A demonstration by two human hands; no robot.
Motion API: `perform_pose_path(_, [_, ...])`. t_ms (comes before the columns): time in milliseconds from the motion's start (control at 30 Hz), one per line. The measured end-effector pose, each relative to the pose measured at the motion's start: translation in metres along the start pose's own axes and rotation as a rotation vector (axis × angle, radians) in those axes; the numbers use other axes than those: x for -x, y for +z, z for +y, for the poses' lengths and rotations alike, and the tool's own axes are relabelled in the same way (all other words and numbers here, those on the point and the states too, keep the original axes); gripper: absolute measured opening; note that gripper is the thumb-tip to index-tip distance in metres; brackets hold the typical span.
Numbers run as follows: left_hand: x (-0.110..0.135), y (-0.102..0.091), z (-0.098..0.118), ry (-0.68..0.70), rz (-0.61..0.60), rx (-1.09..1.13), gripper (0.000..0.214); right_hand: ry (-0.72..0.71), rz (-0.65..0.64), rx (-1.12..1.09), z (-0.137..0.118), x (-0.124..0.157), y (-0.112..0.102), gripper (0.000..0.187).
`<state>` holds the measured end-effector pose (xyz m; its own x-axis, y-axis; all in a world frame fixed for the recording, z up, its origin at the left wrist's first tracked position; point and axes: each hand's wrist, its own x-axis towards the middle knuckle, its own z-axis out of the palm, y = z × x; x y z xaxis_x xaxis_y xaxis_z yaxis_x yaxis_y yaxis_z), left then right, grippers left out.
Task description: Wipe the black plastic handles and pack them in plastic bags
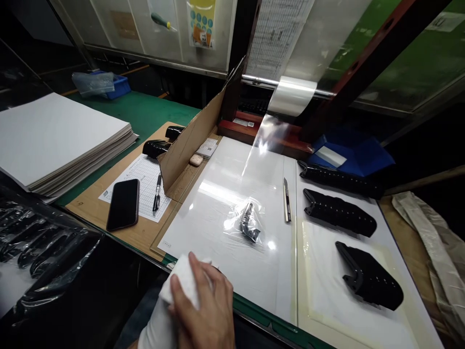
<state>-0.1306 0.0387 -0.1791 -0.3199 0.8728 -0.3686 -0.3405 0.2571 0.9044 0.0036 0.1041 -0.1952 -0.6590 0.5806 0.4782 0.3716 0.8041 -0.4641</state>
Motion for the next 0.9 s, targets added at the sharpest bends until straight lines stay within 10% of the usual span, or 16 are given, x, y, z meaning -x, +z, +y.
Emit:
perform_pose_path(433, [0.002, -0.005, -0.009, 0.238, 0.073, -0.428, 0.040, 0.331, 0.060, -0.122, -0.015, 0.001, -0.002, 0.047])
perform_pose_path(600, [0.008, -0.013, -0.010, 0.393, 0.070, -0.513, 0.040, 0.590, 0.044, -0.377, 0.003, -0.061, -0.001, 0.035])
perform_pose_path(767, [0.013, -0.014, 0.010, 0.230, 0.246, -0.260, 0.040, 0.634, 0.051, -0.476, 0.035, -0.148, -0.002, 0.044])
perform_pose_path(900, [0.006, -0.009, 0.033, 0.138, 0.290, -0.139, 0.042, 0.652, 0.144, -0.472, 0.028, -0.118, -0.009, 0.043])
